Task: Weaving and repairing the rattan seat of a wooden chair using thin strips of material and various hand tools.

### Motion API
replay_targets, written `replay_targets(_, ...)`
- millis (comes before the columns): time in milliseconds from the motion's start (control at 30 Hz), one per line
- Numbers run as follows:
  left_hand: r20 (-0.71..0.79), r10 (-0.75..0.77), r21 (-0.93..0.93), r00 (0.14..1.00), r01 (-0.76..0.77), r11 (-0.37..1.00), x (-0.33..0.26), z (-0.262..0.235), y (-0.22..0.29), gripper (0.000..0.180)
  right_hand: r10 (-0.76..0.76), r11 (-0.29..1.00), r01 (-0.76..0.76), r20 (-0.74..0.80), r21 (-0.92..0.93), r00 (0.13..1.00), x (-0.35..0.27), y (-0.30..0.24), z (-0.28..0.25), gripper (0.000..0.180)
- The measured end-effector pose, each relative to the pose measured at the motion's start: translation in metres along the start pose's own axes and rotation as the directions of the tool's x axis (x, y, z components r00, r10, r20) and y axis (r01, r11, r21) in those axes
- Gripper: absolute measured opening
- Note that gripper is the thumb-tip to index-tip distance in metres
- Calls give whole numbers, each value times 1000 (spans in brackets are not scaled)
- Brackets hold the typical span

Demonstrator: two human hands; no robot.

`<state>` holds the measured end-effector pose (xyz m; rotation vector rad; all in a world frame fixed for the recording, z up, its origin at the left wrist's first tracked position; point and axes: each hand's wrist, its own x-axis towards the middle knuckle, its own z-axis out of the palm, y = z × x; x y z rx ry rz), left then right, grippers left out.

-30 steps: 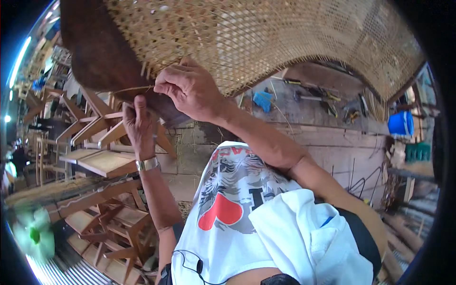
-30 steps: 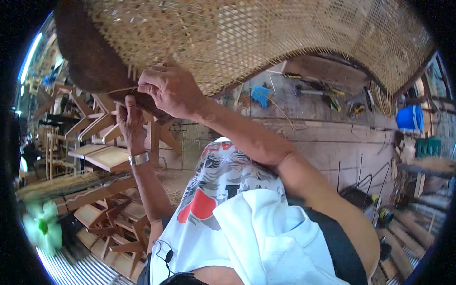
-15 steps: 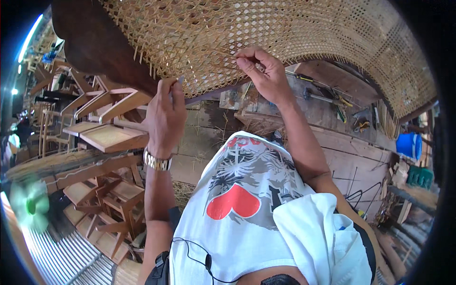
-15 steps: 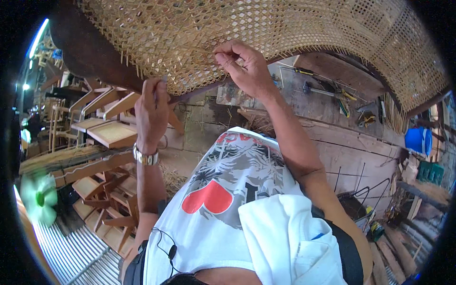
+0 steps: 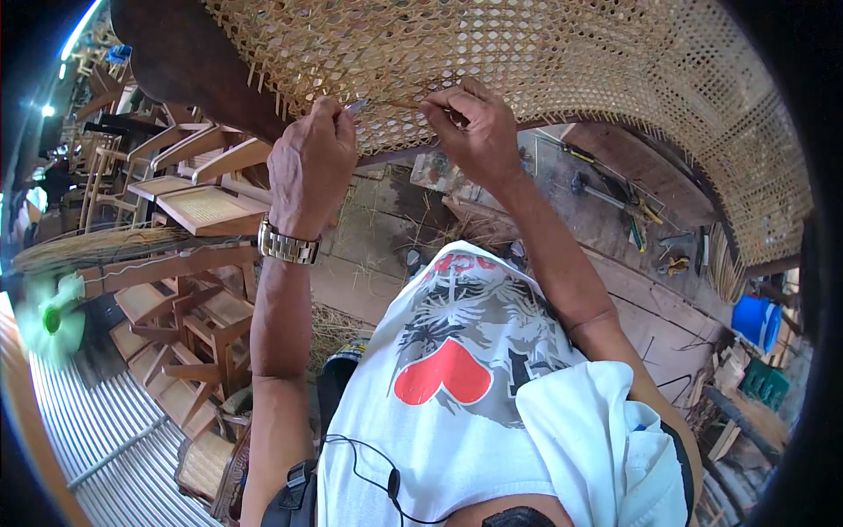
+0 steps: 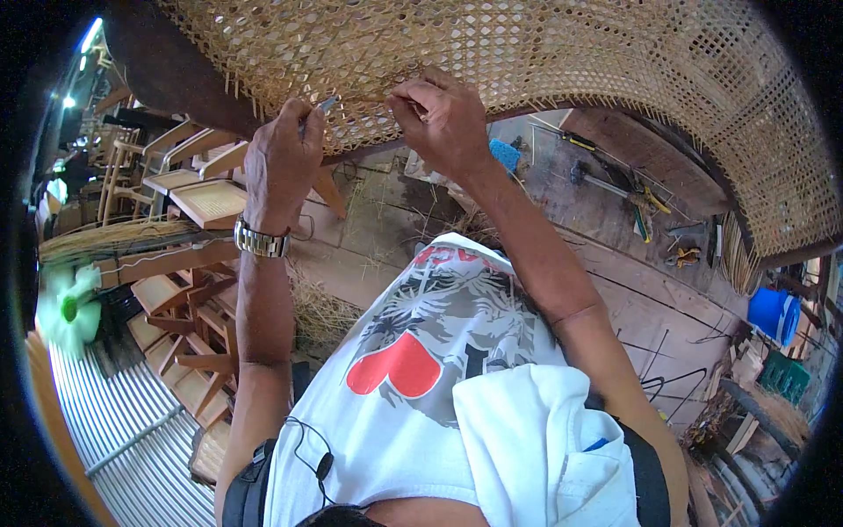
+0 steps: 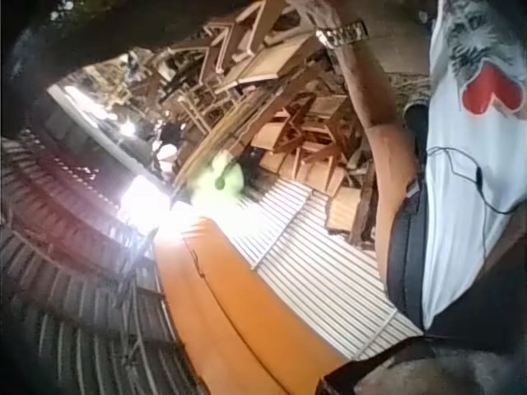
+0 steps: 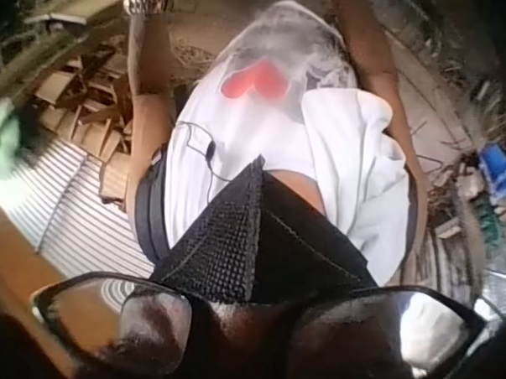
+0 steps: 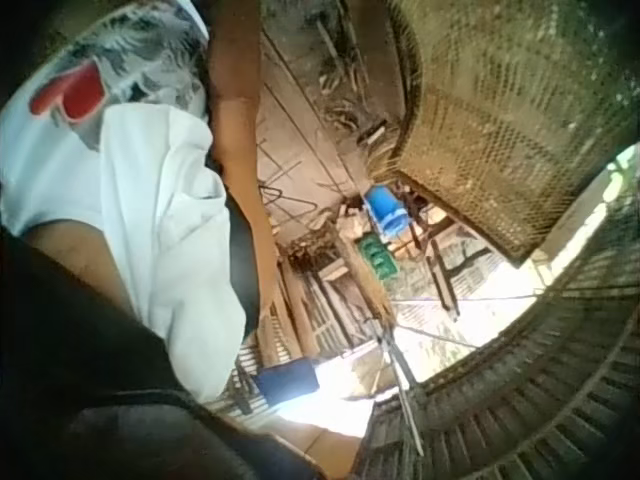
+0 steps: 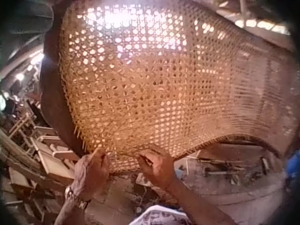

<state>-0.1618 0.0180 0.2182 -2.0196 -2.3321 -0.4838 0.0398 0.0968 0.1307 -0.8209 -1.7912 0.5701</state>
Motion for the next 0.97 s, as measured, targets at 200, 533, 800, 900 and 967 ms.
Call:
replay_targets(200, 75, 37, 103, 997, -45, 994, 5, -11, 8, 21, -107, 988, 106, -10, -116, 994, -5, -4, -8, 7)
replay_targets(533, 150, 25, 243, 988, -61, 968, 21, 0, 19, 21, -147, 981, 141, -35, -134, 989, 2, 10, 11, 12)
replay_targets(800, 30, 145, 46, 989, -146, 988, 20, -3, 3, 34, -193, 959, 168, -90, -229, 977, 4, -8, 45, 17)
replay_targets(900, 25, 115, 132, 993, -117, 984, 18, 0, 6, 37, -168, 940, 129, -101, -315, 981, -1, -11, 52, 20)
replay_targets(967, 74, 75, 166, 994, -87, 982, 19, -3, 4, 38, -130, 935, 91, -94, -344, 987, -2, -8, 57, 23)
